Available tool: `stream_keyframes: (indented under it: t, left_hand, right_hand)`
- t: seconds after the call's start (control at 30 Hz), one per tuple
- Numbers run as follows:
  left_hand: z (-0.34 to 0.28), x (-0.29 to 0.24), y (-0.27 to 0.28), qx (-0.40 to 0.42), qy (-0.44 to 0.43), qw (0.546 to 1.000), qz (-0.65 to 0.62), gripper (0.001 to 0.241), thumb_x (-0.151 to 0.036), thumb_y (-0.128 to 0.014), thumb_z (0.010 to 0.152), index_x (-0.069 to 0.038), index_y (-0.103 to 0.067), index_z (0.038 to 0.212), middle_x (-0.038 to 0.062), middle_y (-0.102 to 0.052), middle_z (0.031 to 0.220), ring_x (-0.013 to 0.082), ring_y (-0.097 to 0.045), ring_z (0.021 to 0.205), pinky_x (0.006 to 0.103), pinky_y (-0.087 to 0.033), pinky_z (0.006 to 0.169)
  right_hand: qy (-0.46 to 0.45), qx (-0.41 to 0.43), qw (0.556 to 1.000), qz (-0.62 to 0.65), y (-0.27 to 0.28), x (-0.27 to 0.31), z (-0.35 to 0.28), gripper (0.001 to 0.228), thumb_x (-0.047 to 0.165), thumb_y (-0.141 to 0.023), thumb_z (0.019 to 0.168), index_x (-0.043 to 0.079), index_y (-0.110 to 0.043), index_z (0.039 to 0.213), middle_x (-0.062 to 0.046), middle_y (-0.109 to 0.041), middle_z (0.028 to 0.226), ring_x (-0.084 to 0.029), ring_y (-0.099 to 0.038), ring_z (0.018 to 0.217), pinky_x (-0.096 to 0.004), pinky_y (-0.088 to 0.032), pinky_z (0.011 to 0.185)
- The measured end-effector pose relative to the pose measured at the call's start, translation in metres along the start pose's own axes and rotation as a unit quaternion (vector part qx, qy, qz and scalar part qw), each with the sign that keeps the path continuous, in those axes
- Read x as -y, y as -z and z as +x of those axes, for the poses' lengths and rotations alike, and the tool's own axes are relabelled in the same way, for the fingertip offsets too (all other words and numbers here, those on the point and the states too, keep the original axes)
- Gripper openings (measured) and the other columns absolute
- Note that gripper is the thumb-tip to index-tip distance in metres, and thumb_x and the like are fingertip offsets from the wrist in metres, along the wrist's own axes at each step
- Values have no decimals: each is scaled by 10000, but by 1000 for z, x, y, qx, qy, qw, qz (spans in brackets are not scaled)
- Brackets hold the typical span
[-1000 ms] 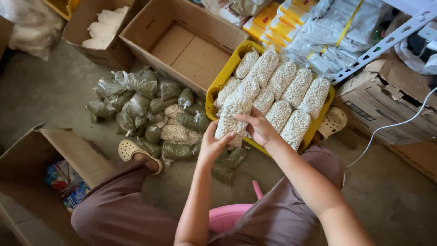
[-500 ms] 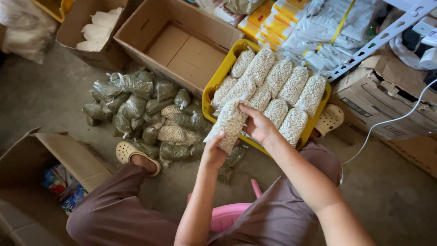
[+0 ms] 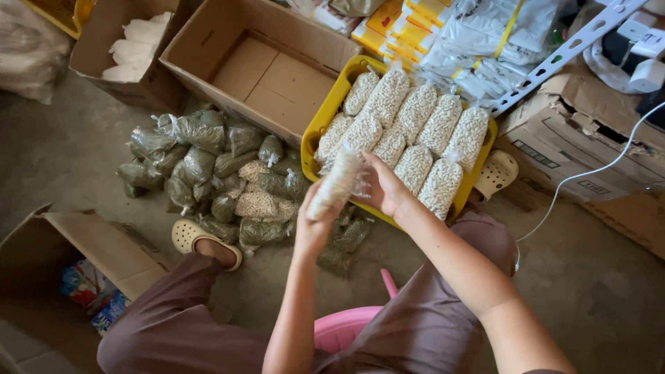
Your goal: Organize and sort small bags of food products into bins and boxes.
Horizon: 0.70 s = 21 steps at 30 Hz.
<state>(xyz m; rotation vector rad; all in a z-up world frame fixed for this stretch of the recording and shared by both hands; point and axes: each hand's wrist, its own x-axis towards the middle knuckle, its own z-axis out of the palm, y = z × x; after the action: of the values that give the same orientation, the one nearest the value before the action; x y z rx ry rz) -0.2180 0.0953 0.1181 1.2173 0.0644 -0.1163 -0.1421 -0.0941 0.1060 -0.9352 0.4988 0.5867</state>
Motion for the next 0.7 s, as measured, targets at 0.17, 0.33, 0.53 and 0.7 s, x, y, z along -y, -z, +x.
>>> stream_keyframes:
  t: [0.17,0.33,0.53,0.7]
  left_hand:
    - [-6,-35,-15,70,-216,853,469,611,29,-741,724,-200,-692,1288,112,-633,1448,339,-599,1275,415,-510,1038]
    - [-7,-36,-18,97,-248,805,531,686,37,-762,569,-248,-764,1193,142,-500,1550,373,-513,1356,465,-458,1104]
    - [4,2,-2,26,-179,961,207,731,-258,-814,715,-183,-538,1387,195,-418,1532,371,-477,1375,498,-457,1100]
    - [24,86,18,14,137,968,-212,613,-436,-664,950,-41,-522,1397,161,-674,1275,282,-719,1009,376,-595,748]
  right_hand:
    - [-31,65,997,27,27,-24,30,475,440,-651,931,99,-618,1260,-100,-697,1144,-247,-690,1013,-459,-577,908]
    - [-16,48,996,75,31,-13,30,421,299,-646,961,70,-581,1308,-128,-690,1219,-274,-684,1115,-469,-576,988]
    - [47,-12,995,92,25,16,15,412,268,-602,974,46,-579,1320,-148,-694,1226,-276,-659,1157,-473,-549,1045]
    - [72,95,988,96,35,7,25,354,239,-633,1001,20,-622,1280,-131,-678,1253,-270,-637,1169,-470,-494,1082]
